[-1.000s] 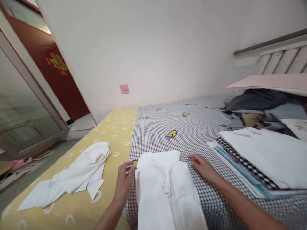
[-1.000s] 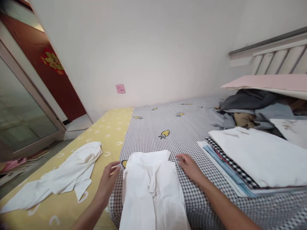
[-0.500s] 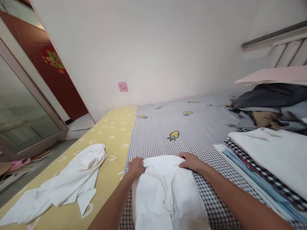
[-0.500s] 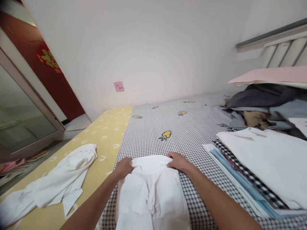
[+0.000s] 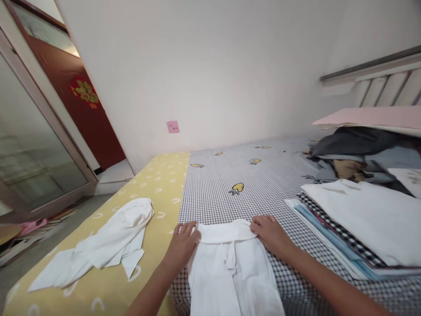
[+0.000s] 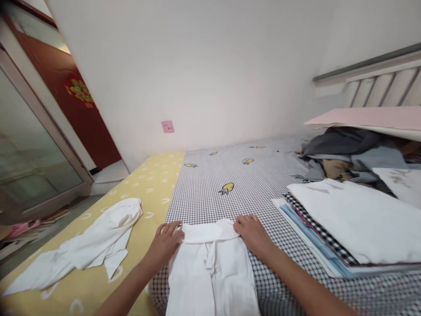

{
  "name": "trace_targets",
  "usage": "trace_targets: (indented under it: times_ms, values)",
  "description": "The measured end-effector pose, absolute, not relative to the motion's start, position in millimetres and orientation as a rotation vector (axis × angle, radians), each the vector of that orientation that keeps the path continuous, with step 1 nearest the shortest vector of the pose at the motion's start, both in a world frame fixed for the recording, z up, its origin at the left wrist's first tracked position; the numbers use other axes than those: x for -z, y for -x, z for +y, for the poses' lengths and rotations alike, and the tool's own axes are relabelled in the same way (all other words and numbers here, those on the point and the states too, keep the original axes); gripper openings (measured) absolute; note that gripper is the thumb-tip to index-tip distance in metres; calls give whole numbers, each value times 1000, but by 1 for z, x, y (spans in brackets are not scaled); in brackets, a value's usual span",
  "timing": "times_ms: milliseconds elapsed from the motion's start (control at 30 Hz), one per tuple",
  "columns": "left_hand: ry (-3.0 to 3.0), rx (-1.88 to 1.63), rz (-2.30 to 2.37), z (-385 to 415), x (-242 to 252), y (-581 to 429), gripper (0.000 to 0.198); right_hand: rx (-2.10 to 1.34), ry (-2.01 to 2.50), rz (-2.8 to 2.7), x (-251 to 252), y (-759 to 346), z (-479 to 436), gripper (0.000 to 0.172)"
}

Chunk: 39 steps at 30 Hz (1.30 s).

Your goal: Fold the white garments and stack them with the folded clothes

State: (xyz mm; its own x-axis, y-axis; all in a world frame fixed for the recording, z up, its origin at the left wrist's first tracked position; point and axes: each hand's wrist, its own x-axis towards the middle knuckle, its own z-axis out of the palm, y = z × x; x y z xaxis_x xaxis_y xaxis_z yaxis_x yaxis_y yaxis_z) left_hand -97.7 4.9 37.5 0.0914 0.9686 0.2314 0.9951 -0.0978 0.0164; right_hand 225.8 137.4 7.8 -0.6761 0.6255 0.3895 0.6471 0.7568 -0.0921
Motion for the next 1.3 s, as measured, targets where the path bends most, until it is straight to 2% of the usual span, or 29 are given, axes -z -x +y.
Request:
trace_targets:
  times_ms: [100, 200, 300, 400, 467, 600, 667, 833, 867, 967, 1000, 1033, 1133, 1167, 1300]
  values:
    - [2270, 208, -1975, -4, -18, 109, 50, -86, 1031, -2562, 6, -240, 136, 40]
    - [2353, 286, -1981, -8, -20, 113, 48, -315, 1096, -2538, 10, -248, 137, 49]
    - [2377, 463, -1940, -4, -46, 101, 31, -432, 1101, -2510, 6, -249, 137, 39]
    - [2273, 577, -1938, 17, -74, 74, 32, -486, 1090, -2498, 1, -246, 137, 33]
    - [2266, 512, -1990, 38, -83, 54, 29, -504, 1082, -2494, -2, -244, 135, 34]
    - [2435, 226, -2074, 73, -76, 23, 28, -545, 1051, -2439, -9, -241, 130, 39]
    - [2459, 199, -2078, 78, -71, 11, 27, -539, 1085, -2362, -15, -236, 129, 43]
    - [2482, 245, -1953, 57, -69, -10, 12, -474, 1450, -2186, -38, -206, 132, 26]
    - [2485, 232, -1892, 52, -68, -14, 10, -461, 1525, -2193, -44, -198, 133, 27]
    - [2420, 178, -1572, 39, -59, -24, 12, -443, 1595, -2286, -58, -176, 135, 54]
    - [2370, 181, -1437, 36, -55, -27, 16, -453, 1584, -2313, -61, -171, 136, 53]
    - [2313, 202, -1310, 33, -51, -30, 19, -471, 1577, -2322, -63, -166, 137, 45]
    - [2171, 319, -1062, 19, -44, -39, 21, -594, 1603, -2260, -63, -162, 142, 8]
    - [2138, 352, -1022, 13, -43, -42, 20, -667, 1620, -2215, -62, -165, 144, 7]
    - [2079, 452, -966, -14, -36, -49, 21, -1101, 1619, -1952, -53, -185, 149, 21]
